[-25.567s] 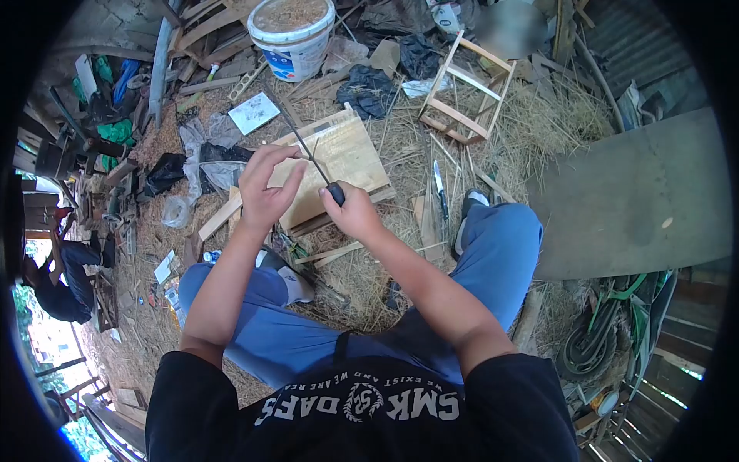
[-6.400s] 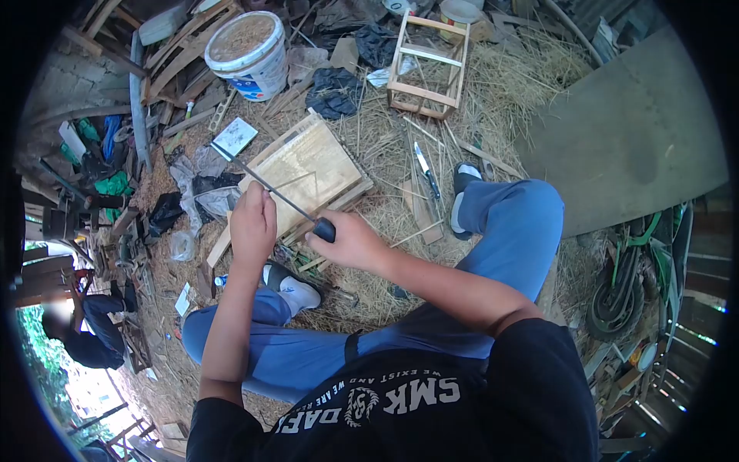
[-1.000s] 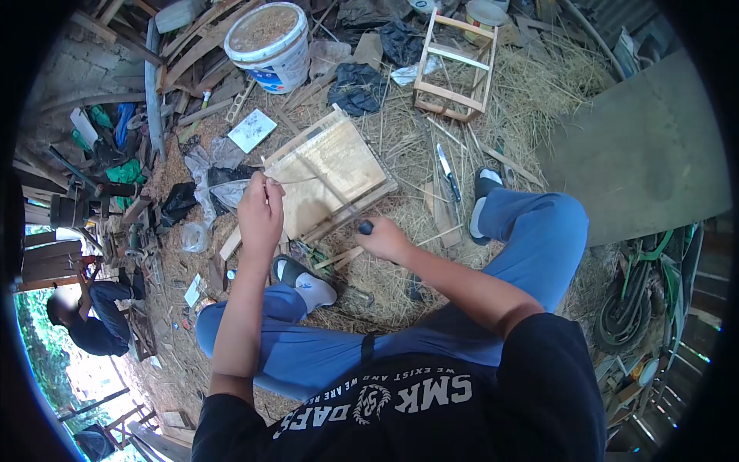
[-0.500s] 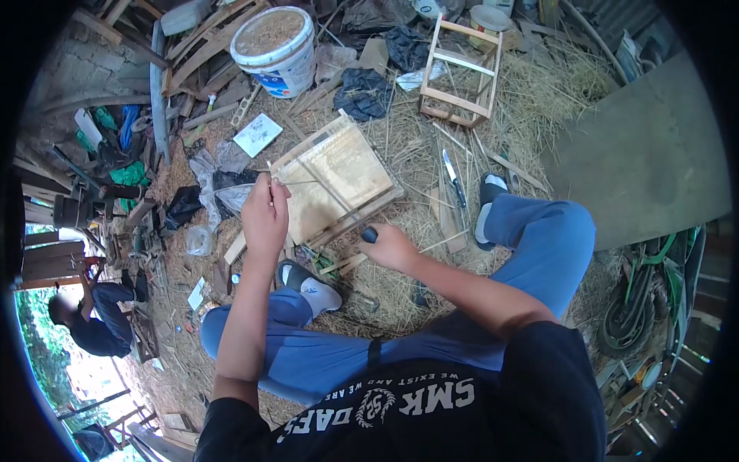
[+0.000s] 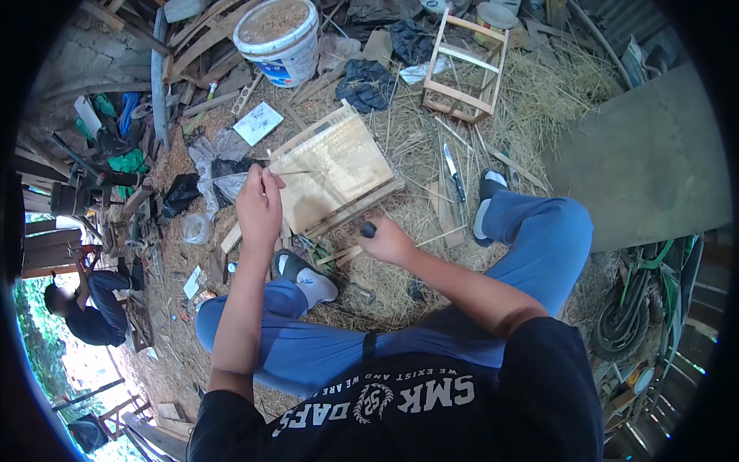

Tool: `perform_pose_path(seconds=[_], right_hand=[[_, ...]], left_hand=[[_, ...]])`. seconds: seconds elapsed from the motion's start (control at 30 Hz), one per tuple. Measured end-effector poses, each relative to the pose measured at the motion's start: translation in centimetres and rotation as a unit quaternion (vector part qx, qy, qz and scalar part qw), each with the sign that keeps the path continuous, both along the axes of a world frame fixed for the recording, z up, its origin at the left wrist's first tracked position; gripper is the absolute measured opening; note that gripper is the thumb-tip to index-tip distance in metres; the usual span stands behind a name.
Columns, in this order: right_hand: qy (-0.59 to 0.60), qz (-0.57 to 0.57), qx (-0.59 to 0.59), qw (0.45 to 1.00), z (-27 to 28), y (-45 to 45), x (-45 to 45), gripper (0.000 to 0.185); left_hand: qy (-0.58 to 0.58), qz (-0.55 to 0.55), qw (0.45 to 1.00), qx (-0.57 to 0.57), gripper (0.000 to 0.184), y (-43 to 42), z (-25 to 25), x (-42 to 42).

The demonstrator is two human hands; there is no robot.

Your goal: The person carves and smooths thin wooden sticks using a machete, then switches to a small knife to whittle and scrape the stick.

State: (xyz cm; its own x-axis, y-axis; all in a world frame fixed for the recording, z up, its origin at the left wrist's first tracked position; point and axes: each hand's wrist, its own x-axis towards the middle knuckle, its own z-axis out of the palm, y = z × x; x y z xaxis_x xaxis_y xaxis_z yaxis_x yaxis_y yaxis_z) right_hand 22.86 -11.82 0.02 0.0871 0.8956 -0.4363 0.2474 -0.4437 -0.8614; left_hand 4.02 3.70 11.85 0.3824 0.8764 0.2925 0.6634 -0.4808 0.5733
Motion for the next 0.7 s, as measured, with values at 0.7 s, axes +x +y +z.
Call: perform_pose_path(seconds=[0.7], right_hand=[[-0.003,0.011,0.021,1.000,-0.6,0.0,1.0,0.027]], left_hand=[[-0.021,-0.024,1.000,-0.003,0.018,-0.3,-0.3,-1.0]])
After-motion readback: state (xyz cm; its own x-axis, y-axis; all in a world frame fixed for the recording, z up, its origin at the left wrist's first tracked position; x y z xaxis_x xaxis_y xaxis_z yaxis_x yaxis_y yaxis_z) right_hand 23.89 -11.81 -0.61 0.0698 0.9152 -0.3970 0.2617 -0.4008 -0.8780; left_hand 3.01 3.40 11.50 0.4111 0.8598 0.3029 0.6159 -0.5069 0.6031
